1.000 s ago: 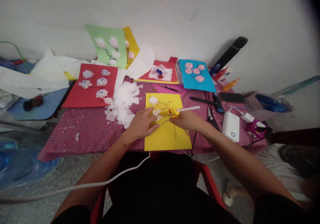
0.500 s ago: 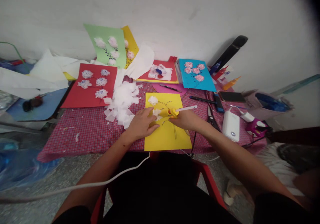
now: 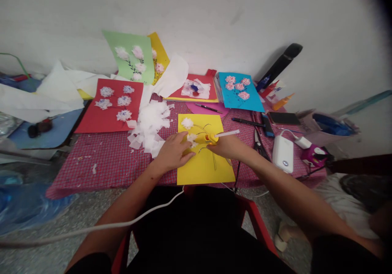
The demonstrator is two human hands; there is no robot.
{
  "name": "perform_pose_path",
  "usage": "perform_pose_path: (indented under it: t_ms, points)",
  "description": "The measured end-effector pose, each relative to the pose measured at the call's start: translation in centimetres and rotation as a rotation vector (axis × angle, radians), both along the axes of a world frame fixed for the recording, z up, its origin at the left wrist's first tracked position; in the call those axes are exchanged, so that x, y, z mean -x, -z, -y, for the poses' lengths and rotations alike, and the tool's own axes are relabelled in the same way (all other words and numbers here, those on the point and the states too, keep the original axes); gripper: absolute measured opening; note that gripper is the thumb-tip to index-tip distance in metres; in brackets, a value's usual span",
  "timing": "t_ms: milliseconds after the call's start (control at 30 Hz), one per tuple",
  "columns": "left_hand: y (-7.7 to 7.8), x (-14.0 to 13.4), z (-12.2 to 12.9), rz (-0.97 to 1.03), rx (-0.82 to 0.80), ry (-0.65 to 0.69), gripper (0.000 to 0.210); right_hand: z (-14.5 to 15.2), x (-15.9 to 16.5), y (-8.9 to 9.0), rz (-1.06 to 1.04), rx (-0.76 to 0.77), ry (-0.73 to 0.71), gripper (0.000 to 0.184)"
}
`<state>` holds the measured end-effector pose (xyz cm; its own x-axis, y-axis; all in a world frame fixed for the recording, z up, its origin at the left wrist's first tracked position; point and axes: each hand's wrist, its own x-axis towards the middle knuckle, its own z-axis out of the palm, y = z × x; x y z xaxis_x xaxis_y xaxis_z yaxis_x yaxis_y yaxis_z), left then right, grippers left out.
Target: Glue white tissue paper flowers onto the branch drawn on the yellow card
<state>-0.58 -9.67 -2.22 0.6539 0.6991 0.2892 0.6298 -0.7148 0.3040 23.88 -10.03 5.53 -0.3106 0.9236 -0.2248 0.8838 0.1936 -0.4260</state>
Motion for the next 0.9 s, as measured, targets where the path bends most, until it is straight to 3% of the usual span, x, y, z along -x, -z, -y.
perform_pose_path:
  t_ms: [233, 400, 900]
  points:
    - [0.0, 0.0, 0.0, -0.014, -0.001, -0.005, 0.035, -0.1, -0.3, 0.3, 0.026, -0.008, 0.027, 0.036]
    - [0.0, 0.0, 0.0, -0.015, -0.001, 0.000, 0.035, 0.0, -0.3, -0.1, 0.019, -0.031, -0.016, 0.040]
    - [0.0, 0.1, 0.1, -0.002, 0.024, -0.005, 0.036, 0.6, 0.1, -1.4, 0.057, -0.006, 0.043, 0.034]
